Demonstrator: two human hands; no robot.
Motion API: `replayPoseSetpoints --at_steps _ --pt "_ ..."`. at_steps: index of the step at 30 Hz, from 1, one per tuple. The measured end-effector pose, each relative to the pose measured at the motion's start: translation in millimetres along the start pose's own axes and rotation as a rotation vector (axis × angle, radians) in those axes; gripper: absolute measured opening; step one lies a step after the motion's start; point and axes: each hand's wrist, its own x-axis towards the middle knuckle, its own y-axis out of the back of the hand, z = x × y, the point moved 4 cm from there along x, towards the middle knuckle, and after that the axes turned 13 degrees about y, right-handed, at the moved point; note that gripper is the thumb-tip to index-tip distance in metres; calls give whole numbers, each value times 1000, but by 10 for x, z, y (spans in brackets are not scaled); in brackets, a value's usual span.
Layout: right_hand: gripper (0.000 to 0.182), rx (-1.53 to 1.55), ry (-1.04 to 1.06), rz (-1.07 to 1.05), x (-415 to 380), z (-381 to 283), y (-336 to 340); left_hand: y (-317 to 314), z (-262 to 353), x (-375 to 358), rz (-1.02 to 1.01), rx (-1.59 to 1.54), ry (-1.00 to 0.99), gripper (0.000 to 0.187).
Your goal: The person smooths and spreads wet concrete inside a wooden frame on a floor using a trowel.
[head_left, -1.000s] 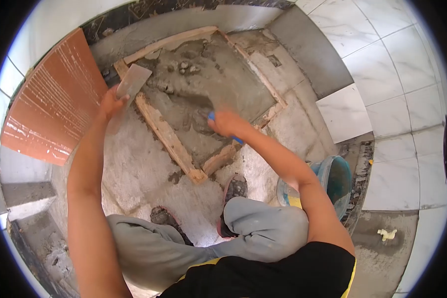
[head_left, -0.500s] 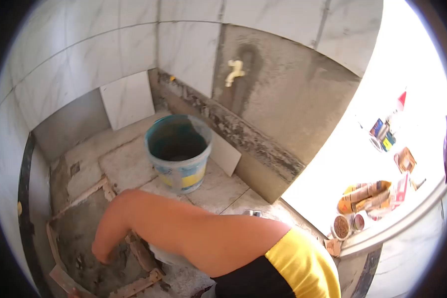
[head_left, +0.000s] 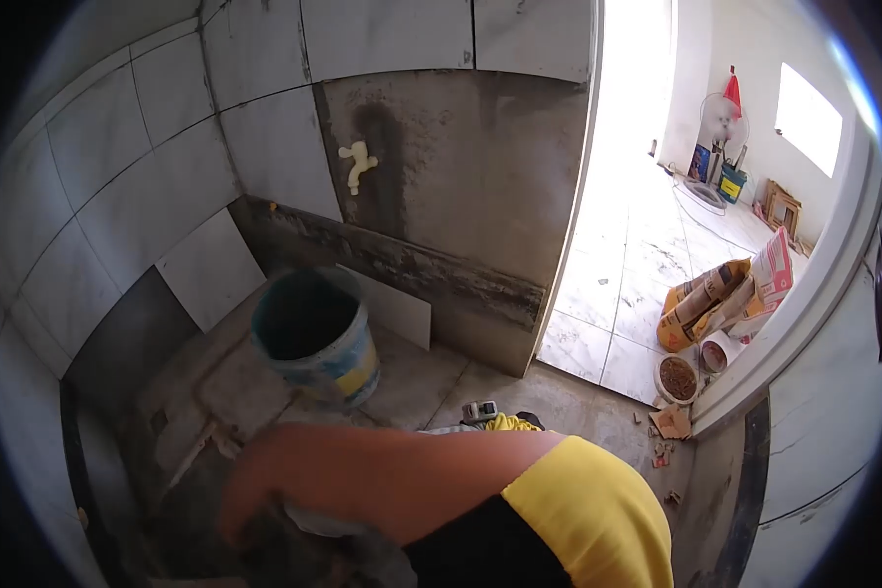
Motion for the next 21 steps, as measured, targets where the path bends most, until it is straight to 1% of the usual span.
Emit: replayPoseSetpoints --at_steps 6,9,10,11,12,14,15,17,19,21 --pt "21 -19 -9 -14 23 -6 -1 -18 -102 5 -8 -120 26 76" --pt "21 -28 -1 -7 97 -34 -14 62 -244 141 17 -119 -60 79" --pt "22 -34 7 3 145 -57 -1 58 -280 197 -24 -224 12 80" --pt "22 -41 13 8 174 -66 -3 6 -402 269 -118 -724 342 85" --pt "22 -48 26 12 237 -73 -5 1 -438 342 -95 -721 354 85" --pt "22 -83 41 3 297 -76 -2 -38 -576 481 -95 -799 456 99" --pt "22 -95 51 -1 345 -74 -4 -27 -584 419 -60 -811 470 99" --pt "22 -136 74 -11 423 -78 -19 79 -326 340 39 -437 80 84" --pt "22 -181 92 -8 490 -81 -47 182 -33 166 126 -11 -260 70" --pt "23 -232 123 -11 541 -123 -72 317 -49 -72 178 461 -543 56"
